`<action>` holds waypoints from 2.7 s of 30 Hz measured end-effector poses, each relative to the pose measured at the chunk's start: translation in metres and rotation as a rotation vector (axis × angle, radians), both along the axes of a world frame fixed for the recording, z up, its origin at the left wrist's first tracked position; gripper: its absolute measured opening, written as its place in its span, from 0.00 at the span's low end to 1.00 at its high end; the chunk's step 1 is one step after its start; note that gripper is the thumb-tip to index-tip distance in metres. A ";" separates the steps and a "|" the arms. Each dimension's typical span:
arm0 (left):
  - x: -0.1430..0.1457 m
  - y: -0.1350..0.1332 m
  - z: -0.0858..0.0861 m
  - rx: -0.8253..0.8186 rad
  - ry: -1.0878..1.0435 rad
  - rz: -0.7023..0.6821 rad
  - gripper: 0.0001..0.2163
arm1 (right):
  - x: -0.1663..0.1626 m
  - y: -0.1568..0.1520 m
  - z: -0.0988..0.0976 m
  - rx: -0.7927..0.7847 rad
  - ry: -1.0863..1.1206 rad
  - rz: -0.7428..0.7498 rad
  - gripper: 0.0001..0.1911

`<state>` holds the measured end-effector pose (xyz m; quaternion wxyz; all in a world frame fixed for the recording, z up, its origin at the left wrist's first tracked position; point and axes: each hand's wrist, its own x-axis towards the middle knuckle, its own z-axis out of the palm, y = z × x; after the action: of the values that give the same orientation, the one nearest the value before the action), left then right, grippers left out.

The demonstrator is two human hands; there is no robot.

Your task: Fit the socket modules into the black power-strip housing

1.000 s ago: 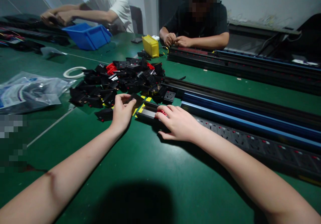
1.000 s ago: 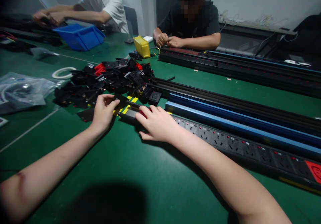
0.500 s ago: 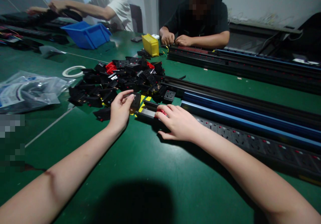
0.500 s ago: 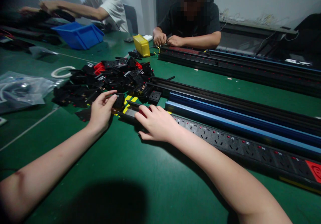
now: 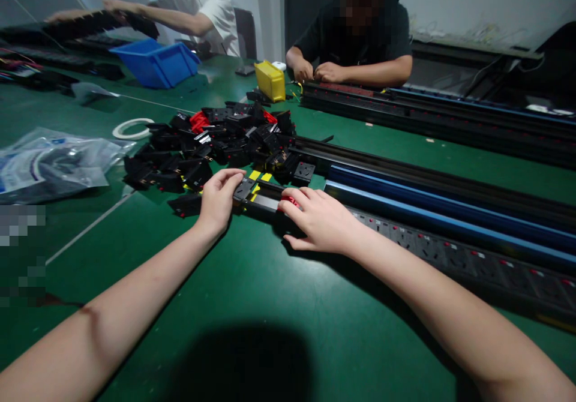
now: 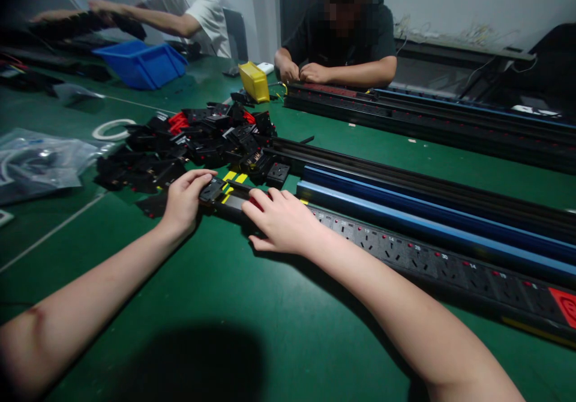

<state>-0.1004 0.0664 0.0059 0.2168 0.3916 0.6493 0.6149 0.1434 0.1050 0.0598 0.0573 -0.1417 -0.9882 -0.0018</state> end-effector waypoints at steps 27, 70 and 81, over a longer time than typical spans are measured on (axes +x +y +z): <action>-0.002 0.000 -0.006 -0.066 0.092 -0.004 0.14 | 0.000 0.000 0.000 -0.002 0.002 -0.002 0.25; -0.002 -0.008 -0.002 -0.207 0.252 -0.227 0.25 | 0.000 -0.001 0.000 0.002 0.010 0.005 0.24; 0.008 -0.016 -0.002 -0.223 0.445 -0.344 0.25 | 0.000 0.000 -0.001 0.009 0.009 -0.002 0.25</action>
<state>-0.0923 0.0506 0.0035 0.2118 0.5946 0.6688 0.3929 0.1431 0.1051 0.0586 0.0624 -0.1423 -0.9878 -0.0058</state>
